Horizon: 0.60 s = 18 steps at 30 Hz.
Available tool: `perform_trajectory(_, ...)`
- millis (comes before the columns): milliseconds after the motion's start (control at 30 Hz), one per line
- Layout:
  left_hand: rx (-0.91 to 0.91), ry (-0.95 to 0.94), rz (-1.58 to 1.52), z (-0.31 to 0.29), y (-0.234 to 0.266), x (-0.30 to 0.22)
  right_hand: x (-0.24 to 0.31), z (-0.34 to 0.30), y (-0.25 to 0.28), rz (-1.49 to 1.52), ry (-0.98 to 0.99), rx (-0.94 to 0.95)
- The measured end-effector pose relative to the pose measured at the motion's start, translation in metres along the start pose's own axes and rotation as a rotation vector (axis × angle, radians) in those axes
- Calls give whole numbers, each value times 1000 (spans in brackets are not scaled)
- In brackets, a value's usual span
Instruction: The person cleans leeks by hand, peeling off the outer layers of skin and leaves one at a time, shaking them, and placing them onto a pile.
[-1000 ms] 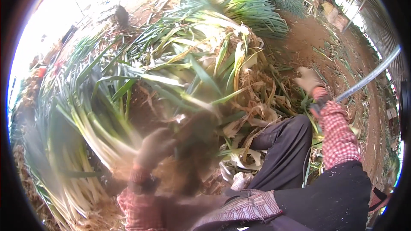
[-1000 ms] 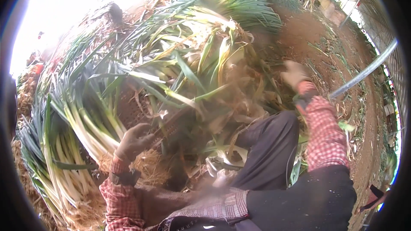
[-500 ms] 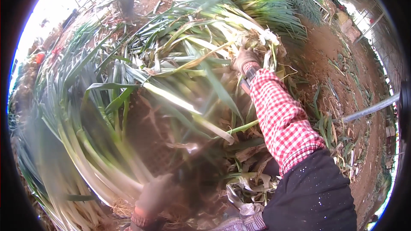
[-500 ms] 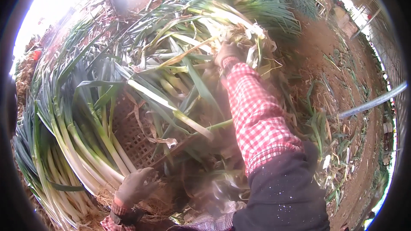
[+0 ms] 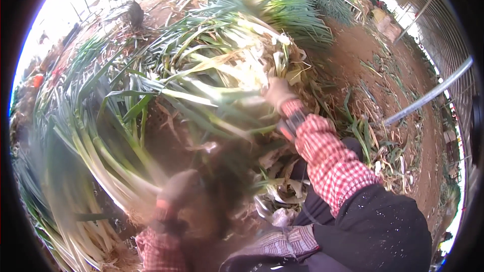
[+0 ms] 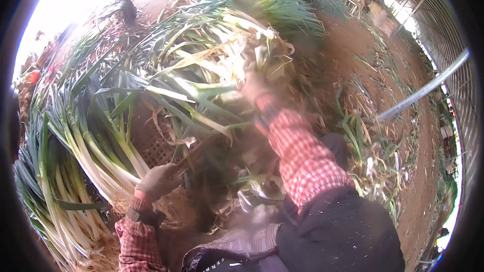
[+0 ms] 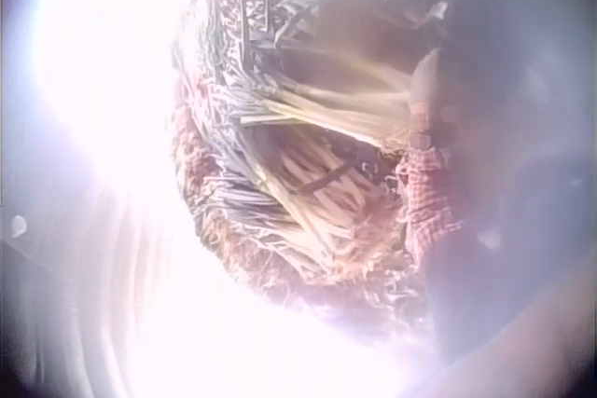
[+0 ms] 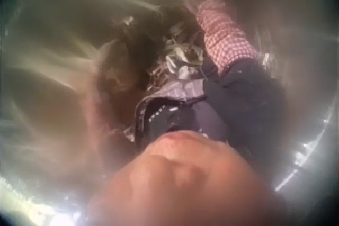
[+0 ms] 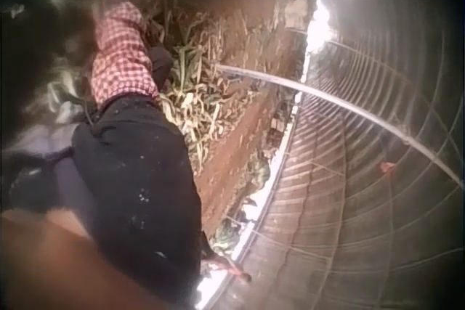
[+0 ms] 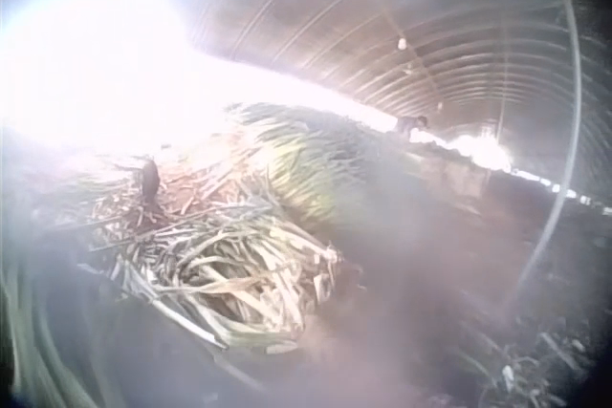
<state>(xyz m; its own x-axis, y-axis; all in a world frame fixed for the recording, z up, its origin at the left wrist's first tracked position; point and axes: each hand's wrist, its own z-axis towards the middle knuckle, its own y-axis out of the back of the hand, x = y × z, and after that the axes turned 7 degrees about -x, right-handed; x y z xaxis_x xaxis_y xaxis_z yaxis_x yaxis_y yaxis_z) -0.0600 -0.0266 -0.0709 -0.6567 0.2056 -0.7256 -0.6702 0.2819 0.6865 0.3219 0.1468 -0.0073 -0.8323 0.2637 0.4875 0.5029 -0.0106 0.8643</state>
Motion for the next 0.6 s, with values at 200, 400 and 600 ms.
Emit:
perform_trajectory(200,101,229,-1327,43,-26,-37,-8,-248,-84,182,369,144)
perform_trajectory(400,-404,326,-883,56,-15,-162,-14,-291,-48,29,317,346)
perform_trajectory(600,201,459,-1193,69,-32,-164,29,-318,-8,27,402,538)
